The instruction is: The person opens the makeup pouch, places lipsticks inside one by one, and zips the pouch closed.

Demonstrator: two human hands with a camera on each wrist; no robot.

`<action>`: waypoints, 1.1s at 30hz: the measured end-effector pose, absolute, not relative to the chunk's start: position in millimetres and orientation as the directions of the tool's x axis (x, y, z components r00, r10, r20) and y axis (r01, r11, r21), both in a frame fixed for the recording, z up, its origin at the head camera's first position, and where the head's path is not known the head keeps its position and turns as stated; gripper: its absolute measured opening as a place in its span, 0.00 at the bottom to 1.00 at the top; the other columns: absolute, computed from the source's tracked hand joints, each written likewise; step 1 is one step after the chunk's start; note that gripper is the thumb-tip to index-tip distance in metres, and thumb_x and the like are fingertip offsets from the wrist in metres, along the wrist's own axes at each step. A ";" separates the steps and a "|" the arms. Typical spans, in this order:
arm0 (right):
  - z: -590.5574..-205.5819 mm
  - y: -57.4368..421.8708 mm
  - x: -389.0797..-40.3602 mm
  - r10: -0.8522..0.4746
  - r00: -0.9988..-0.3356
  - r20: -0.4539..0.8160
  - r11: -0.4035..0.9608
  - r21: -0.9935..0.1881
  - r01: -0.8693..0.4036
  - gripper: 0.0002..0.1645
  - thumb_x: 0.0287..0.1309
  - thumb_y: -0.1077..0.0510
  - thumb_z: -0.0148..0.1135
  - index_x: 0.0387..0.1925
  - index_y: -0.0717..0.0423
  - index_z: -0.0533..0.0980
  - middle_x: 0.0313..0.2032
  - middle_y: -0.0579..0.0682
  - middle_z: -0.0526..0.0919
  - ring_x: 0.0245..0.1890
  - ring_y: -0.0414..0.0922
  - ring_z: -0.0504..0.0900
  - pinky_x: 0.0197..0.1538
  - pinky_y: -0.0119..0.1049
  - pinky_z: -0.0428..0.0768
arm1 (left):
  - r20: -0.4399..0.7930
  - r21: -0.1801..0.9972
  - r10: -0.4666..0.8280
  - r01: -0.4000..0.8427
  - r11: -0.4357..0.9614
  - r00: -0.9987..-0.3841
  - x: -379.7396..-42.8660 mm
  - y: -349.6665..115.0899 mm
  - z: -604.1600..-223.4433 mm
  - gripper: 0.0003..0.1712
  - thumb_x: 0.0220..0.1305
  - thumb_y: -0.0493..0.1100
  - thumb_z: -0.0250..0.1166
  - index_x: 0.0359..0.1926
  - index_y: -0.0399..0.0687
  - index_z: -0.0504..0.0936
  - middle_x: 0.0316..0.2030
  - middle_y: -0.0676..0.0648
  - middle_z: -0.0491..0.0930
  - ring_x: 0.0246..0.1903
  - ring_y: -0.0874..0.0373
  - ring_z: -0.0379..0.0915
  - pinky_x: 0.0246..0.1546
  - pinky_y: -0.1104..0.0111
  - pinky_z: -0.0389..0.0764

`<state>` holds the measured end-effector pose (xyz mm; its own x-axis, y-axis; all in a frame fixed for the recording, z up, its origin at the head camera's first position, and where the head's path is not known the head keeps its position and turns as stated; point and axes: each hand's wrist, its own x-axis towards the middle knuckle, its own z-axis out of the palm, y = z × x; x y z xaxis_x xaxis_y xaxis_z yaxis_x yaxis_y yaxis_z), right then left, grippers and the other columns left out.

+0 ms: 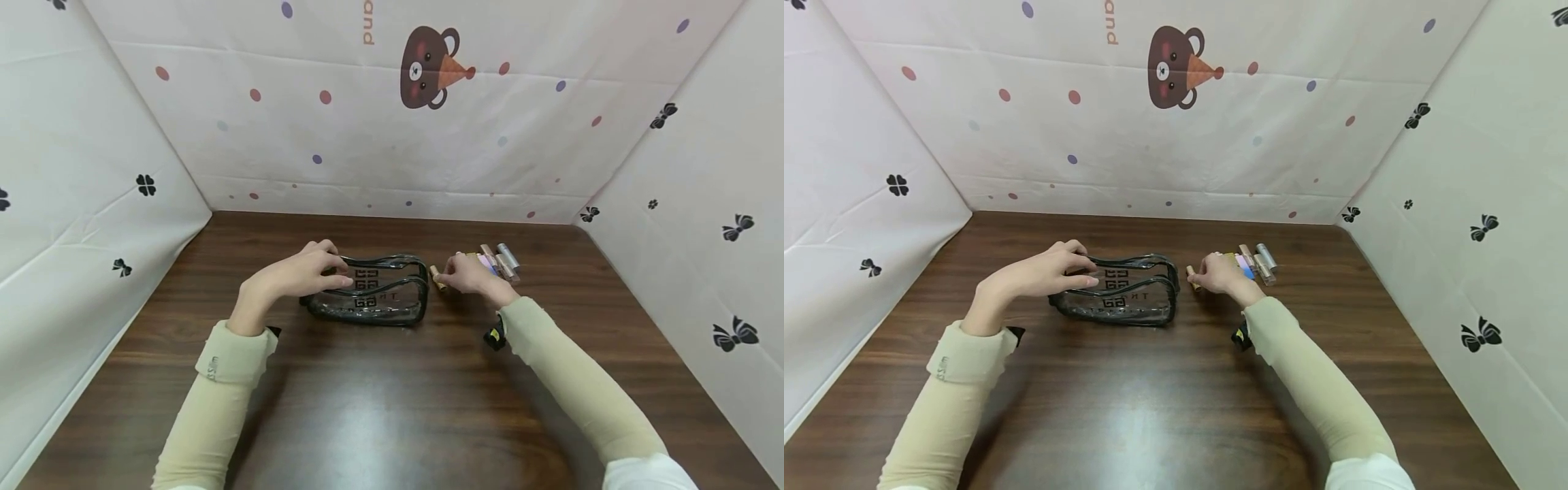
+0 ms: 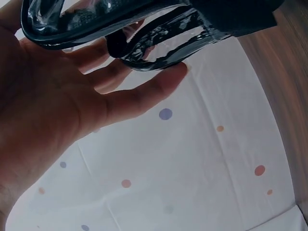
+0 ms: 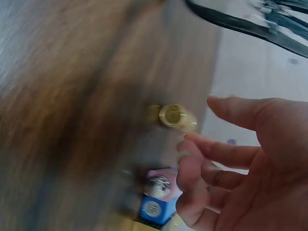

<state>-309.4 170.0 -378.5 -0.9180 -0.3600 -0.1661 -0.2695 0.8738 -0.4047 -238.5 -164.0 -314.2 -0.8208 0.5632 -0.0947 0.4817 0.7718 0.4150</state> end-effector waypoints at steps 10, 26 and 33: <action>-393.2 153.9 -318.3 -0.267 -0.951 -0.155 0.951 -0.204 -0.233 0.28 0.61 0.49 0.54 0.05 0.48 0.65 0.07 0.41 0.63 0.10 0.39 0.61 0.15 0.31 0.55 | -0.128 0.412 0.543 0.454 0.790 -0.830 -242.5 -160.3 -313.6 0.29 0.66 0.57 0.61 0.60 0.45 0.76 0.62 0.41 0.65 0.63 0.45 0.57 0.63 0.45 0.62; -323.3 152.4 -313.6 -0.294 -0.952 -0.089 0.883 -0.406 -0.235 0.20 0.64 0.46 0.59 0.30 0.60 0.82 0.21 0.51 0.82 0.13 0.37 0.64 0.18 0.29 0.62 | -0.171 0.413 0.524 0.422 0.807 -0.834 -245.8 -160.0 -313.4 0.30 0.65 0.60 0.61 0.61 0.49 0.75 0.64 0.42 0.63 0.66 0.45 0.55 0.64 0.41 0.59; -286.5 138.8 -306.5 -0.387 -0.921 0.036 0.826 -0.430 -0.364 0.18 0.62 0.48 0.62 0.28 0.59 0.81 0.17 0.47 0.77 0.14 0.39 0.65 0.24 0.33 0.66 | -0.181 0.422 0.515 0.407 0.810 -0.838 -249.3 -157.9 -313.8 0.31 0.65 0.61 0.60 0.62 0.49 0.75 0.64 0.42 0.63 0.66 0.45 0.55 0.63 0.36 0.57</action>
